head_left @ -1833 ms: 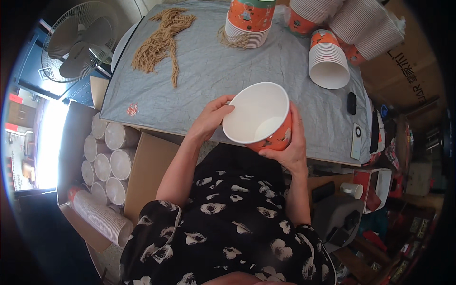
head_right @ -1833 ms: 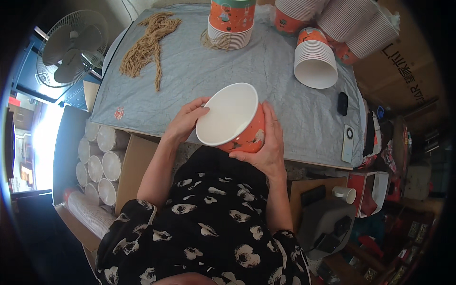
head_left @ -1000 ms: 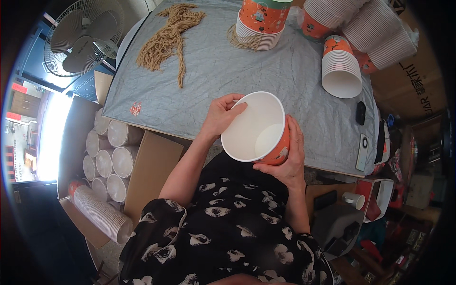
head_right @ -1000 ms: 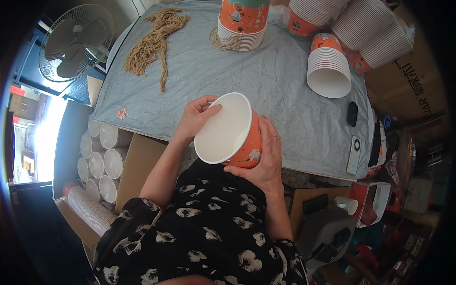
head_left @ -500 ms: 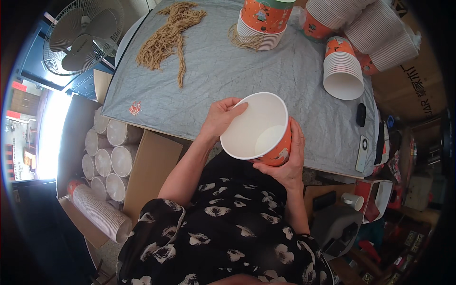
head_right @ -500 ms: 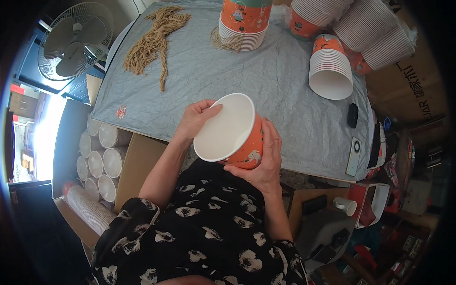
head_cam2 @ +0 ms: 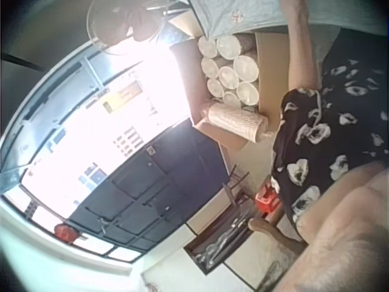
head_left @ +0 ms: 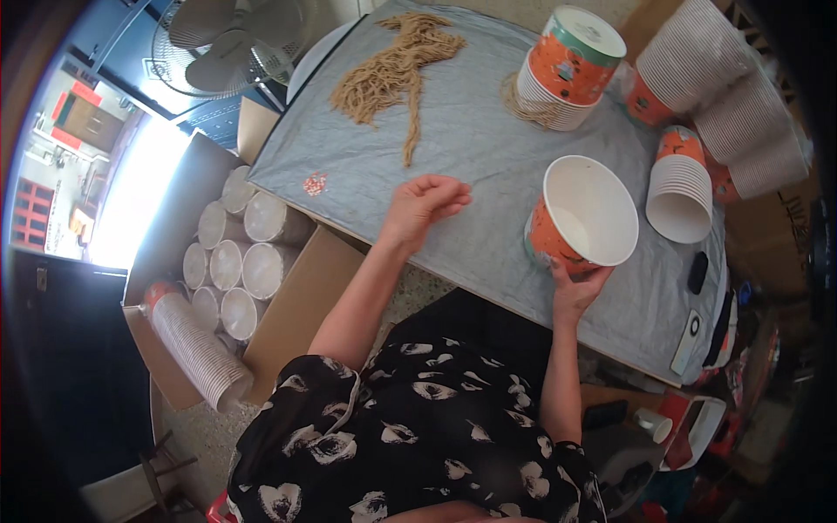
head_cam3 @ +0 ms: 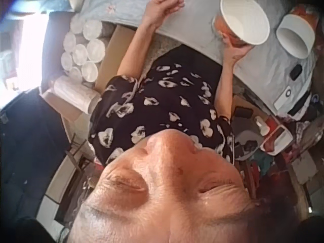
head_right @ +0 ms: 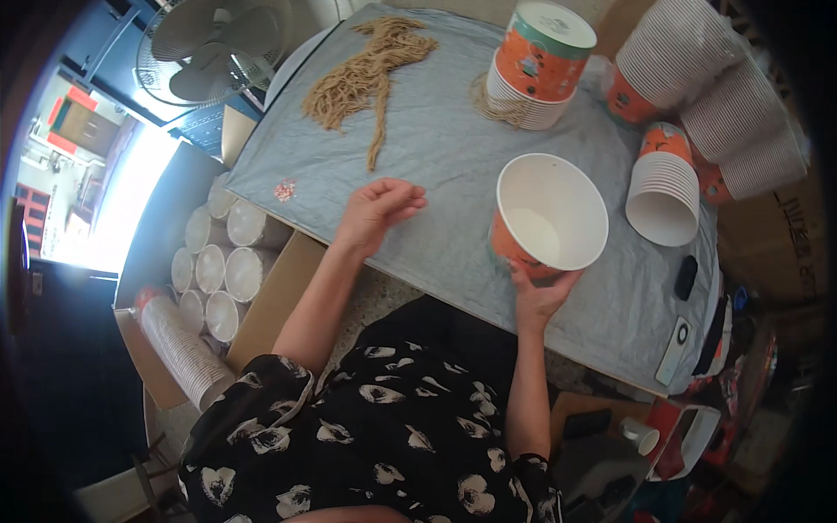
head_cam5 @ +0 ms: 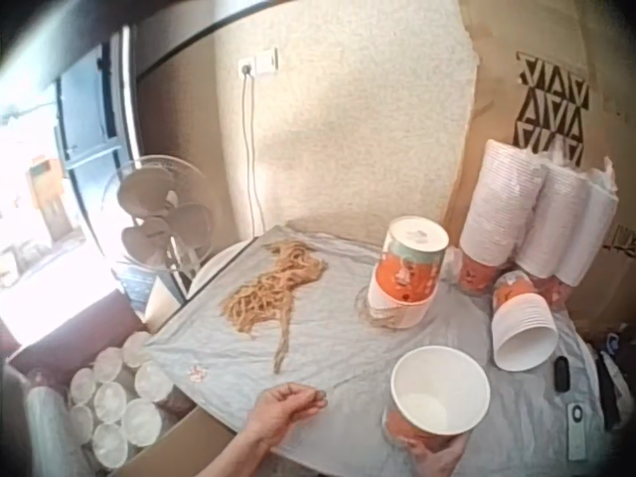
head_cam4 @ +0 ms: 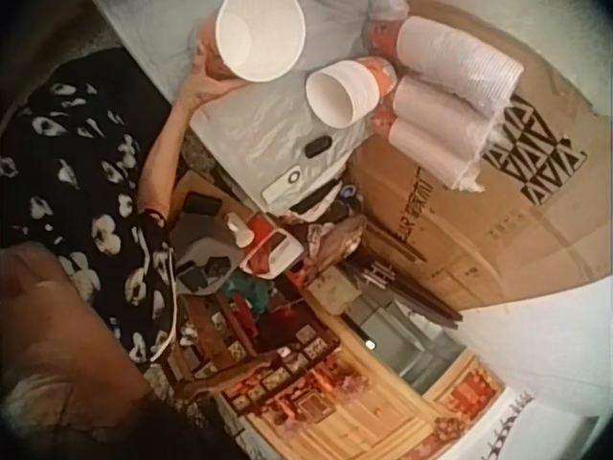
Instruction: Attach and tie string handles to decorated paper buckets.
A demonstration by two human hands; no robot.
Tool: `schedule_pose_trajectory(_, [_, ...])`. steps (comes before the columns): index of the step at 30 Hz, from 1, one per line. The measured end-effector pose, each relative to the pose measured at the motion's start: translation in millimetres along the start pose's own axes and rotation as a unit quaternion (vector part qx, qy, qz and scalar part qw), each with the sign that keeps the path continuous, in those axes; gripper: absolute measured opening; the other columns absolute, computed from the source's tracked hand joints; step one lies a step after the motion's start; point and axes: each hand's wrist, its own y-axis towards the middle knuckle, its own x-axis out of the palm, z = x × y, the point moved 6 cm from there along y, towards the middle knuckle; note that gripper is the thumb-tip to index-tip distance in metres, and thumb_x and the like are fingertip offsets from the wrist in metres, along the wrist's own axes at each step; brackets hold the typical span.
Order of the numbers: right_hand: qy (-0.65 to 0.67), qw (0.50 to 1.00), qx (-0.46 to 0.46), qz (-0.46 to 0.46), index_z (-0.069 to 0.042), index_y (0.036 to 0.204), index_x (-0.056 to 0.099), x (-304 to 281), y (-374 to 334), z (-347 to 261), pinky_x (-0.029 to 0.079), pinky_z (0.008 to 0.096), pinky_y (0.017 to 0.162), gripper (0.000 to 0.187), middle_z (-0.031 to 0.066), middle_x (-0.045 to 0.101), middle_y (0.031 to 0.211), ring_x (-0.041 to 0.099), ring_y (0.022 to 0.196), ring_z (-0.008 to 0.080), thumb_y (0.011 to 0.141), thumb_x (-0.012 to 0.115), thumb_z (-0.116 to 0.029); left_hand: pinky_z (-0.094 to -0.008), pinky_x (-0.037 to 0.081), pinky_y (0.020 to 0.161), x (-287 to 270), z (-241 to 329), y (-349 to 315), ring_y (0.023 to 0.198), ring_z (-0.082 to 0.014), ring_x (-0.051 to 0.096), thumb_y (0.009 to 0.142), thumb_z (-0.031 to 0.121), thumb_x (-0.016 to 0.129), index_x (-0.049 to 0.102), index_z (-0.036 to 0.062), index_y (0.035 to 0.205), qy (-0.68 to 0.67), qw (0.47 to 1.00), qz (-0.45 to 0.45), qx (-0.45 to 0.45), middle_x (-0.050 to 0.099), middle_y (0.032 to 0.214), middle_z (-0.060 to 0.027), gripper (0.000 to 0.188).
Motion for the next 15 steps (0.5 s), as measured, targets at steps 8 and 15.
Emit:
schedule_pose_trajectory(8, [-0.084, 0.996, 0.041, -0.015, 0.003, 0.144, 0.039, 27, 13, 12, 0.031, 0.0394, 0.115, 0.09, 0.0164, 0.048, 0.143, 0.045, 0.135, 0.0269, 0.074, 0.091, -0.023, -0.0253, 0.051, 0.075, -178, 116, -33, 0.082, -0.0108, 0.066, 0.095, 0.019, 0.069, 0.076, -0.001, 0.108, 0.409, 0.847, 0.264, 0.214, 0.076, 0.093, -0.0065, 0.025])
schedule_pose_trajectory(15, [-0.065, 0.997, 0.034, -0.014, 0.003, 0.143, 0.041, 27, 12, 15, 0.032, 0.0396, 0.115, 0.089, 0.0165, 0.049, 0.143, 0.046, 0.134, 0.0264, 0.075, 0.091, -0.024, -0.036, 0.053, 0.086, -223, 133, -39, 0.095, -0.0275, 0.071, 0.089, 0.021, 0.071, 0.076, 0.0018, 0.105, 0.617, 0.707, 0.284, 0.197, 0.075, 0.102, -0.0157, 0.025])
